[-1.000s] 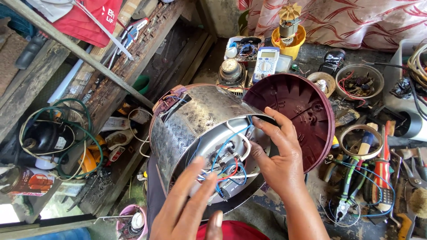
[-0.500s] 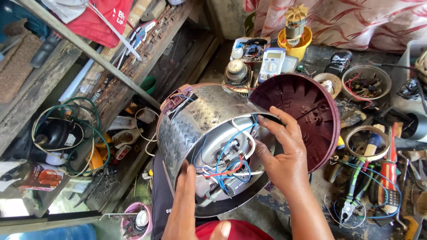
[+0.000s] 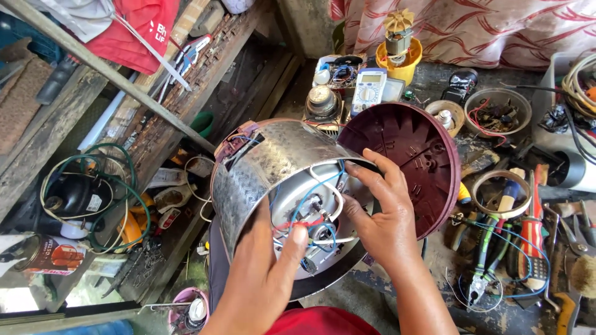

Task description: The person works on a disassembled rice cooker lying on a cluttered workbench, holding the metal body with one hand while routing and pressing the internal red, blue and white wires and the heating/thermostat assembly with the other. They reposition the cooker repeatedly and continue adjusting the wiring and internal components by hand.

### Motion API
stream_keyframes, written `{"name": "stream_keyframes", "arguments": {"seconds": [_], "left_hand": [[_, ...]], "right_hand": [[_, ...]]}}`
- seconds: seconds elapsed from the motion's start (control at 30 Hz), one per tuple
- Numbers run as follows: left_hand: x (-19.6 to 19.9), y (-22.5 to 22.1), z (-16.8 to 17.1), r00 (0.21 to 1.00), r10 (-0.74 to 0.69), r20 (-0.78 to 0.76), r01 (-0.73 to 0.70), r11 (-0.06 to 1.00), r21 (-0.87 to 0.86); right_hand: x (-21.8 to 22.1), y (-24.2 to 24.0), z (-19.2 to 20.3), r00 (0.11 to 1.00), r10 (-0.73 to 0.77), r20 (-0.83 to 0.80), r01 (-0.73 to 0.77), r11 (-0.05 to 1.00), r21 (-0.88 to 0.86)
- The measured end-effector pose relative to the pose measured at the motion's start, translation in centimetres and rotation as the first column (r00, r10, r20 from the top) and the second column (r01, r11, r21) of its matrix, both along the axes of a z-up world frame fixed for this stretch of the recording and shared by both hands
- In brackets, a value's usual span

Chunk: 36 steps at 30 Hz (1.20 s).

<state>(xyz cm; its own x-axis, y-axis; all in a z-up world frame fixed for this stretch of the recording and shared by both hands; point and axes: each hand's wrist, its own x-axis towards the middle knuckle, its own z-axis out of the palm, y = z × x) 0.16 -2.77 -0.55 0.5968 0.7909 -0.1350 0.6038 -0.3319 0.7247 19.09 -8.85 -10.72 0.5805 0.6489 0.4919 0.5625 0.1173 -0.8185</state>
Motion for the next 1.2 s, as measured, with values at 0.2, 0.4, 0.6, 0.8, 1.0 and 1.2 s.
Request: {"name": "stream_keyframes", "arguments": {"seconds": [0.2,0.4,0.6,0.8,1.0,1.2], "left_hand": [[1.9,1.2,0.8,1.000,-0.013,0.019,0.009,0.985,0.169],[2.1,0.5,1.6,0.990,-0.092,0.109,0.066,0.971,0.228],[1.8,0.8,0.8,0.998,-0.033,0.048,0.025,0.986,0.164],[1.9,1.0,1.0,1.000,0.007,0.019,-0.009,0.995,0.102],[2.0,1.0,1.1,0.999,-0.036,0.040,0.031,0.992,0.121],[2.0,1.1,1.5,1.000,-0.014,0.018,0.013,0.998,0.058]], "right_hand": [[0.0,0.0,0.1,1.000,-0.013,-0.005,0.013,1.000,-0.019],[0.1,0.0,0.3,1.000,-0.018,-0.008,0.017,1.000,-0.006],[0.3,0.1,0.1,1.000,-0.017,0.023,0.017,1.000,0.016],[0.4,0.1,0.1,1.000,-0.018,0.010,0.018,1.000,0.011],[0.4,0.0,0.2,1.000,-0.007,0.008,0.007,1.000,0.020],[0.3,0.0,0.2,1.000,-0.013,0.002,0.013,1.000,0.007]]}}
